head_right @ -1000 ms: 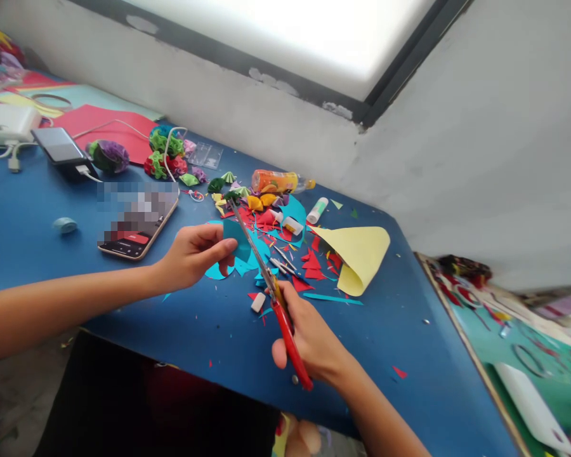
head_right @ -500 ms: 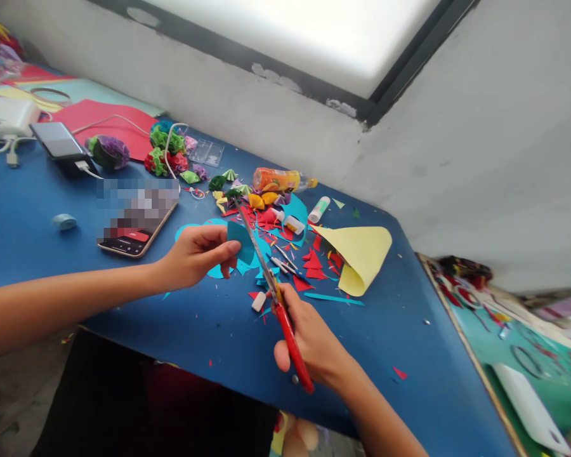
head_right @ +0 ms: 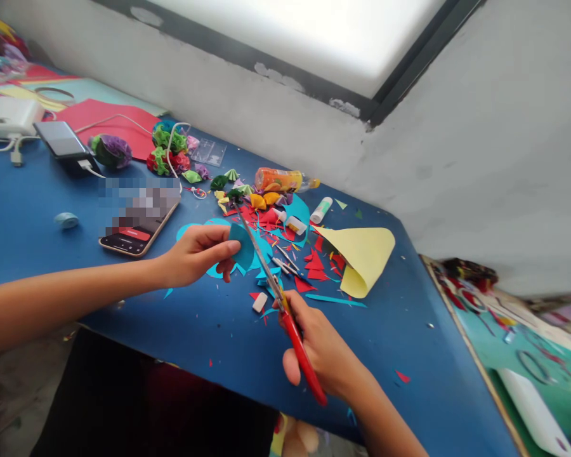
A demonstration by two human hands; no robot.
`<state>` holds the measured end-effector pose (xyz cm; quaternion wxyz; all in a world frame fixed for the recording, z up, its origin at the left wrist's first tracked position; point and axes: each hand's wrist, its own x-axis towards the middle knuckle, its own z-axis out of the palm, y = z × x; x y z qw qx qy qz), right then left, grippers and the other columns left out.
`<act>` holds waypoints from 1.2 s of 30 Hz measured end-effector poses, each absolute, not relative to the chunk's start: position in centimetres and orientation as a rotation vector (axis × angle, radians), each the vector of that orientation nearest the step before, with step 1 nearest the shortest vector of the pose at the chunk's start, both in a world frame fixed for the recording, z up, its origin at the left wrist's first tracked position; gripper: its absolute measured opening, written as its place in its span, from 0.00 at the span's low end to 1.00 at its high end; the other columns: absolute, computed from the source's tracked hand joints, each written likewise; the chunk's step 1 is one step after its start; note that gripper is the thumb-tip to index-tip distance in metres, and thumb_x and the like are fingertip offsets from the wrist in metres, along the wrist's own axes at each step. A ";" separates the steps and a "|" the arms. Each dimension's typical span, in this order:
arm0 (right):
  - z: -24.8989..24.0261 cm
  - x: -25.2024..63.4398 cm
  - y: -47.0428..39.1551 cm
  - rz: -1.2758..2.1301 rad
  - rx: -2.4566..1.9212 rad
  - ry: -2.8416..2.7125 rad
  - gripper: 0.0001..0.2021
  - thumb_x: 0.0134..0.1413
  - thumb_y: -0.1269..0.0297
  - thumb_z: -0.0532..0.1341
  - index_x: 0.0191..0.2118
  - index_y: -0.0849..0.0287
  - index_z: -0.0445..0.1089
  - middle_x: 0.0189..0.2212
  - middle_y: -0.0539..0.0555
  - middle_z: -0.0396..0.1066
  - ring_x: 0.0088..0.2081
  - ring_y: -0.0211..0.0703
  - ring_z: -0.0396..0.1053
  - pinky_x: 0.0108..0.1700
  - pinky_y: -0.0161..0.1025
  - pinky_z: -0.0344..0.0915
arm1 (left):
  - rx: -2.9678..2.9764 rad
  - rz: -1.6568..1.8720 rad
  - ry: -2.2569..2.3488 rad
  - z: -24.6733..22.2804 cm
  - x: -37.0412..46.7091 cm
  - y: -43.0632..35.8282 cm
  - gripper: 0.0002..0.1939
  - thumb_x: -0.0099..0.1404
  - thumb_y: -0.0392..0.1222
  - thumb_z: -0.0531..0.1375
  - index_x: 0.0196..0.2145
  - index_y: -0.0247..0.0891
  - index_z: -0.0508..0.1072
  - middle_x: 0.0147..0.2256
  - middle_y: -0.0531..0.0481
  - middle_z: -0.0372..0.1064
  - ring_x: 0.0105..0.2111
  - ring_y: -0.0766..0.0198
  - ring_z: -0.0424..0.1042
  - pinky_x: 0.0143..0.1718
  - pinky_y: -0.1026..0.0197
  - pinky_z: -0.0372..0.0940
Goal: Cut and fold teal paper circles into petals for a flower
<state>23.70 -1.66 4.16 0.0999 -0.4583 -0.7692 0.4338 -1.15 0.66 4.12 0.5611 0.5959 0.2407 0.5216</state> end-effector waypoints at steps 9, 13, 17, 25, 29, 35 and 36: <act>4.8 24.1 -2.2 1.278 -1.406 -2.292 0.33 0.45 0.31 0.51 0.41 0.58 0.60 0.21 0.45 0.53 0.21 0.36 0.49 0.21 0.33 0.51 | 1.452 1.178 0.635 4.3 -1.5 0.6 0.14 0.60 0.41 0.54 0.19 0.37 0.57 0.16 0.59 0.53 0.17 0.74 0.62 0.19 0.71 0.65; 5.1 24.1 -2.0 1.225 -1.398 -2.342 0.34 0.39 0.27 0.51 0.35 0.58 0.59 0.20 0.45 0.53 0.21 0.35 0.48 0.21 0.34 0.50 | 1.447 1.157 0.656 4.4 -1.6 0.6 0.14 0.59 0.43 0.54 0.19 0.37 0.58 0.16 0.59 0.52 0.18 0.73 0.62 0.20 0.71 0.65; 5.2 23.9 -1.7 1.185 -1.392 -2.378 0.37 0.33 0.23 0.46 0.31 0.57 0.57 0.18 0.45 0.55 0.21 0.35 0.48 0.22 0.34 0.50 | 1.402 1.199 0.638 4.4 -1.7 0.7 0.14 0.57 0.42 0.55 0.18 0.37 0.58 0.17 0.58 0.52 0.18 0.73 0.62 0.19 0.70 0.65; 4.4 24.5 -1.7 1.176 -1.416 -2.371 0.26 0.50 0.35 0.52 0.37 0.57 0.59 0.26 0.49 0.61 0.25 0.39 0.56 0.25 0.35 0.56 | 1.373 1.214 0.618 4.8 -1.9 0.7 0.13 0.56 0.41 0.55 0.17 0.36 0.58 0.16 0.58 0.54 0.17 0.74 0.62 0.19 0.71 0.64; 4.5 24.1 -1.9 1.168 -1.396 -2.383 0.30 0.44 0.32 0.54 0.37 0.57 0.59 0.24 0.49 0.59 0.25 0.39 0.55 0.24 0.35 0.55 | 1.378 1.160 0.609 4.9 -1.9 0.6 0.12 0.56 0.40 0.54 0.18 0.36 0.60 0.16 0.58 0.55 0.17 0.74 0.62 0.18 0.72 0.64; 4.7 23.4 -1.9 1.251 -1.322 -2.343 0.42 0.26 0.22 0.48 0.38 0.57 0.59 0.23 0.47 0.57 0.23 0.37 0.51 0.21 0.35 0.53 | 1.368 1.089 0.596 4.6 -1.8 0.6 0.12 0.56 0.41 0.55 0.18 0.36 0.60 0.16 0.58 0.54 0.17 0.74 0.62 0.19 0.71 0.65; 4.6 23.4 -1.9 1.253 -1.316 -2.345 0.43 0.26 0.22 0.47 0.38 0.57 0.58 0.23 0.47 0.57 0.23 0.37 0.50 0.21 0.35 0.53 | 1.371 1.084 0.592 4.6 -1.8 0.6 0.13 0.57 0.41 0.55 0.18 0.37 0.60 0.16 0.58 0.55 0.17 0.74 0.62 0.19 0.71 0.66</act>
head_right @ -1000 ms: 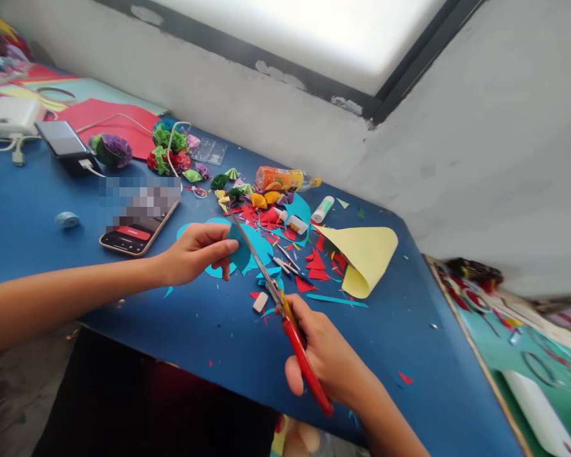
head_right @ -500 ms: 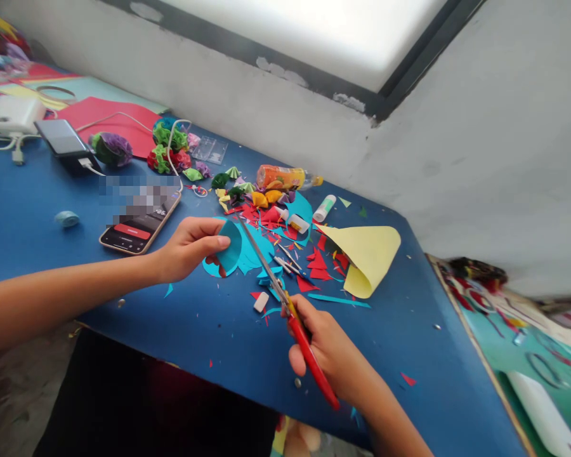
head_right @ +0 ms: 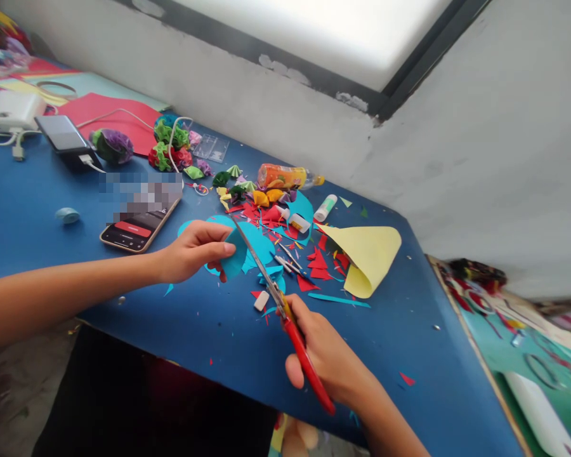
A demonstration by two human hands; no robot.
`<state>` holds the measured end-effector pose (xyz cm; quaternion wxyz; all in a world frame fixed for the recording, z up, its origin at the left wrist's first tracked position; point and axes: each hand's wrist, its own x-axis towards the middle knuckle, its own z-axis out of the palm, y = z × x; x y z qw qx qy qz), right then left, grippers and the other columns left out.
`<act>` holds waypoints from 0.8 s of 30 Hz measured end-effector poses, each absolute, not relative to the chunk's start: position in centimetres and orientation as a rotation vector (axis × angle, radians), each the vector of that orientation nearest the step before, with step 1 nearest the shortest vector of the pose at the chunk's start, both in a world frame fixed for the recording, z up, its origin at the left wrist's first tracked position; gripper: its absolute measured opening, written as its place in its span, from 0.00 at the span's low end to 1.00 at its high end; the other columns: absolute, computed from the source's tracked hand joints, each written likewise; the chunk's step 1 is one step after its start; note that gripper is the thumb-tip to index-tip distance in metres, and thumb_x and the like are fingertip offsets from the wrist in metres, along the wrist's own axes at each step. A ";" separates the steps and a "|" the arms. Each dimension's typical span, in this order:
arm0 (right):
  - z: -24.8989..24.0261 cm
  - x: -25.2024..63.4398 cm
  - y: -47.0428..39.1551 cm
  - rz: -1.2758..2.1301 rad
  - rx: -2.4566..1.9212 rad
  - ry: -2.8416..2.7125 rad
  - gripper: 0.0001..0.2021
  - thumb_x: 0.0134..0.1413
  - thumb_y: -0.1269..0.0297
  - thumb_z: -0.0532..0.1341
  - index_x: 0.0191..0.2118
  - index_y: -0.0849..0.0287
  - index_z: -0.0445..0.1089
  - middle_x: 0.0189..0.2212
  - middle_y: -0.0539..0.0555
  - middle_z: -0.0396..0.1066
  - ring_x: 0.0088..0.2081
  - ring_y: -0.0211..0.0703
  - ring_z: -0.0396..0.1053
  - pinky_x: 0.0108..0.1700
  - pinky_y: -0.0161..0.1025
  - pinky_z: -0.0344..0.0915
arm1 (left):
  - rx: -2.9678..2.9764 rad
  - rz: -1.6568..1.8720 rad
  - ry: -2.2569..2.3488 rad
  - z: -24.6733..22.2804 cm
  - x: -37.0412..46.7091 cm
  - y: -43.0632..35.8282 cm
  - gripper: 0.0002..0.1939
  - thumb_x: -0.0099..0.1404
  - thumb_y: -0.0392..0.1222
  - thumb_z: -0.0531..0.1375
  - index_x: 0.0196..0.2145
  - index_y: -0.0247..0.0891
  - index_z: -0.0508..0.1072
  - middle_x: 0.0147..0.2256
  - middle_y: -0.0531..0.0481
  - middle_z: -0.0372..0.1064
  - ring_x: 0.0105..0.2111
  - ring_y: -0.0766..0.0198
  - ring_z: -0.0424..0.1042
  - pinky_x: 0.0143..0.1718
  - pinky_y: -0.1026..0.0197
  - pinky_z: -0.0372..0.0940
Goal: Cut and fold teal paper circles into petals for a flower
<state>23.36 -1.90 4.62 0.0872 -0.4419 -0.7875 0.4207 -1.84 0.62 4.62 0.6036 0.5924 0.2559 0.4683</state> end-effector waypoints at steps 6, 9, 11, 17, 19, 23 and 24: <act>4.1 23.8 -1.8 1.296 -1.321 -2.353 0.40 0.30 0.23 0.48 0.36 0.57 0.58 0.22 0.47 0.56 0.22 0.36 0.50 0.21 0.34 0.52 | 1.390 1.058 0.594 4.5 -1.8 0.7 0.14 0.57 0.43 0.57 0.18 0.36 0.60 0.16 0.57 0.55 0.17 0.73 0.62 0.19 0.72 0.66; 3.7 24.1 -1.7 1.305 -1.341 -2.349 0.37 0.33 0.24 0.49 0.34 0.57 0.57 0.22 0.47 0.57 0.22 0.35 0.50 0.21 0.33 0.52 | 1.385 1.057 0.589 4.4 -1.8 0.7 0.14 0.57 0.42 0.57 0.17 0.36 0.59 0.15 0.58 0.54 0.16 0.74 0.61 0.19 0.71 0.66; 3.6 24.2 -1.7 1.298 -1.362 -2.363 0.34 0.38 0.26 0.49 0.33 0.56 0.57 0.22 0.46 0.57 0.22 0.35 0.50 0.22 0.33 0.53 | 1.391 1.058 0.583 4.4 -1.7 0.7 0.14 0.57 0.42 0.56 0.17 0.36 0.59 0.15 0.58 0.53 0.16 0.74 0.61 0.20 0.71 0.67; 3.8 24.1 -1.7 1.312 -1.305 -2.354 0.38 0.32 0.23 0.49 0.34 0.57 0.57 0.22 0.47 0.57 0.21 0.35 0.49 0.21 0.34 0.52 | 1.418 1.065 0.628 4.6 -1.8 0.6 0.15 0.57 0.44 0.57 0.17 0.37 0.59 0.15 0.57 0.55 0.17 0.73 0.63 0.18 0.72 0.66; 4.1 23.9 -1.8 1.308 -1.309 -2.363 0.39 0.31 0.23 0.48 0.35 0.57 0.58 0.22 0.48 0.58 0.22 0.35 0.50 0.21 0.34 0.53 | 1.416 1.069 0.628 4.5 -1.8 0.6 0.16 0.57 0.44 0.57 0.17 0.36 0.59 0.15 0.57 0.55 0.17 0.73 0.63 0.18 0.72 0.66; 4.4 23.8 -2.0 1.270 -1.338 -2.381 0.41 0.33 0.23 0.49 0.39 0.58 0.61 0.23 0.49 0.60 0.22 0.37 0.54 0.22 0.35 0.55 | 1.392 1.072 0.596 4.4 -1.7 0.7 0.15 0.57 0.44 0.58 0.18 0.36 0.60 0.15 0.57 0.56 0.17 0.73 0.62 0.19 0.71 0.67; 4.5 23.9 -2.1 1.258 -1.338 -2.386 0.41 0.33 0.23 0.49 0.39 0.58 0.61 0.23 0.49 0.60 0.22 0.37 0.54 0.22 0.35 0.55 | 1.384 1.070 0.589 4.4 -1.7 0.7 0.15 0.57 0.44 0.57 0.18 0.36 0.60 0.15 0.58 0.56 0.16 0.74 0.62 0.20 0.71 0.67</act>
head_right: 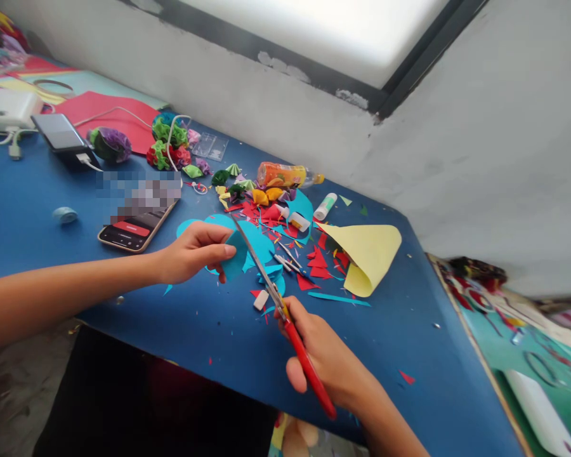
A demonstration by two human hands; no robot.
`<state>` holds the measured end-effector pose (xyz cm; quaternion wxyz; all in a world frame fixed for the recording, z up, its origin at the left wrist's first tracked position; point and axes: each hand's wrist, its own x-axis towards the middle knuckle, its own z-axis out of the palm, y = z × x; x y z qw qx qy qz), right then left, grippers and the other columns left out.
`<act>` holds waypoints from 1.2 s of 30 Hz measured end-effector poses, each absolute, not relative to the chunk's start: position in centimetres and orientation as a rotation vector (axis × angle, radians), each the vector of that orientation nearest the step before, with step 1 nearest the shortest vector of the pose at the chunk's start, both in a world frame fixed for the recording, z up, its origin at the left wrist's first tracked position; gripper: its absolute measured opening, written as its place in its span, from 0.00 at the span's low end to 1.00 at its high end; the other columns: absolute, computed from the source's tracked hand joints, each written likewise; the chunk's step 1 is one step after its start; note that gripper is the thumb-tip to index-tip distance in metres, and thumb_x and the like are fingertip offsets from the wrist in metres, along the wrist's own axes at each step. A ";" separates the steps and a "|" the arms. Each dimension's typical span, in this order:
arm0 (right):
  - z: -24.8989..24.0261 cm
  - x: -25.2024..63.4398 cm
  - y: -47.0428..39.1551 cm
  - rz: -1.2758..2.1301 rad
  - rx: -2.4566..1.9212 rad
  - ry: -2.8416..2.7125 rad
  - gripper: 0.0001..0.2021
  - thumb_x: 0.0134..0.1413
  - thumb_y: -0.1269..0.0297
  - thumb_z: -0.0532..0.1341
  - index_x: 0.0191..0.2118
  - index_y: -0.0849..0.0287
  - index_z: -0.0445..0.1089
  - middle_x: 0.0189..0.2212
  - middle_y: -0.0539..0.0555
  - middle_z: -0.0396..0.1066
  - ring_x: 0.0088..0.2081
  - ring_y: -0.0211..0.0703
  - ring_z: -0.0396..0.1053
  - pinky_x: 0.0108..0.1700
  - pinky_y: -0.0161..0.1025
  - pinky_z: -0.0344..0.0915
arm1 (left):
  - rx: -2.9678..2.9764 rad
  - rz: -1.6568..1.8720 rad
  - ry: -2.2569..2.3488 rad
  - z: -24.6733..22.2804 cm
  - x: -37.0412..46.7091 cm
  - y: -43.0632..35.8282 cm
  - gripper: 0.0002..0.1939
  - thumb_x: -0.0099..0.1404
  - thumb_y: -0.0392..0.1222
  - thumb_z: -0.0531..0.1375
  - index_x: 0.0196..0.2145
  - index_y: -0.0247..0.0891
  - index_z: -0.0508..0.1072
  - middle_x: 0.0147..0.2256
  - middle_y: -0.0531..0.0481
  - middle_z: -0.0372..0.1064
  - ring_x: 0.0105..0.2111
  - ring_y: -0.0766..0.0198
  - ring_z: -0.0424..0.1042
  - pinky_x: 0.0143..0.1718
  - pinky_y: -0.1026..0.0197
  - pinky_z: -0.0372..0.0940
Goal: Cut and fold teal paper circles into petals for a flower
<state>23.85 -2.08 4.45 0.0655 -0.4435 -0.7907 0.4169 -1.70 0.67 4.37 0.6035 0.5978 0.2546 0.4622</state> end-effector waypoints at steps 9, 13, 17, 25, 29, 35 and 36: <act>4.2 24.0 -1.9 1.229 -1.388 -2.425 0.31 0.42 0.29 0.52 0.34 0.56 0.59 0.22 0.48 0.60 0.21 0.37 0.53 0.22 0.34 0.53 | 1.362 1.056 0.587 4.3 -1.6 0.7 0.14 0.57 0.42 0.57 0.18 0.36 0.60 0.16 0.58 0.54 0.16 0.75 0.60 0.20 0.71 0.66; 3.9 24.1 -1.8 1.288 -1.424 -2.415 0.23 0.55 0.38 0.49 0.32 0.56 0.56 0.21 0.47 0.59 0.22 0.36 0.54 0.24 0.34 0.54 | 1.382 1.071 0.605 4.2 -1.6 0.7 0.14 0.57 0.41 0.56 0.17 0.37 0.59 0.15 0.59 0.52 0.16 0.75 0.58 0.19 0.71 0.66; 3.7 24.3 -1.5 1.248 -1.348 -2.334 0.26 0.52 0.34 0.48 0.32 0.56 0.56 0.21 0.48 0.60 0.21 0.36 0.55 0.24 0.35 0.56 | 1.425 1.087 0.603 4.2 -1.8 0.6 0.16 0.58 0.40 0.55 0.17 0.37 0.57 0.15 0.58 0.52 0.16 0.75 0.59 0.19 0.72 0.64; 4.6 24.7 0.7 0.574 -1.704 -2.318 0.21 0.51 0.44 0.53 0.38 0.58 0.65 0.24 0.54 0.70 0.24 0.45 0.66 0.28 0.39 0.62 | 1.521 0.943 0.796 3.6 -1.4 1.2 0.17 0.59 0.46 0.56 0.18 0.36 0.57 0.16 0.58 0.54 0.18 0.74 0.62 0.19 0.72 0.59; 4.5 25.6 2.2 0.054 -1.955 -2.332 0.20 0.53 0.51 0.53 0.41 0.62 0.70 0.35 0.63 0.74 0.35 0.58 0.72 0.33 0.45 0.64 | 1.672 0.717 1.034 2.1 -1.2 2.2 0.17 0.59 0.47 0.56 0.19 0.35 0.61 0.17 0.57 0.59 0.18 0.74 0.59 0.19 0.71 0.56; 3.9 26.5 3.4 -0.025 -2.132 -2.334 0.21 0.55 0.55 0.55 0.48 0.67 0.70 0.42 0.68 0.73 0.43 0.63 0.71 0.39 0.50 0.68 | 1.686 0.773 1.182 0.6 -1.3 3.2 0.16 0.60 0.48 0.57 0.21 0.35 0.64 0.16 0.57 0.58 0.15 0.74 0.57 0.17 0.70 0.52; 4.0 26.5 3.5 0.003 -2.118 -2.340 0.21 0.55 0.57 0.56 0.47 0.68 0.70 0.43 0.68 0.72 0.44 0.63 0.71 0.41 0.50 0.68 | 1.676 0.813 1.193 0.6 -1.3 3.3 0.16 0.60 0.48 0.57 0.21 0.35 0.64 0.15 0.58 0.56 0.15 0.74 0.56 0.16 0.70 0.51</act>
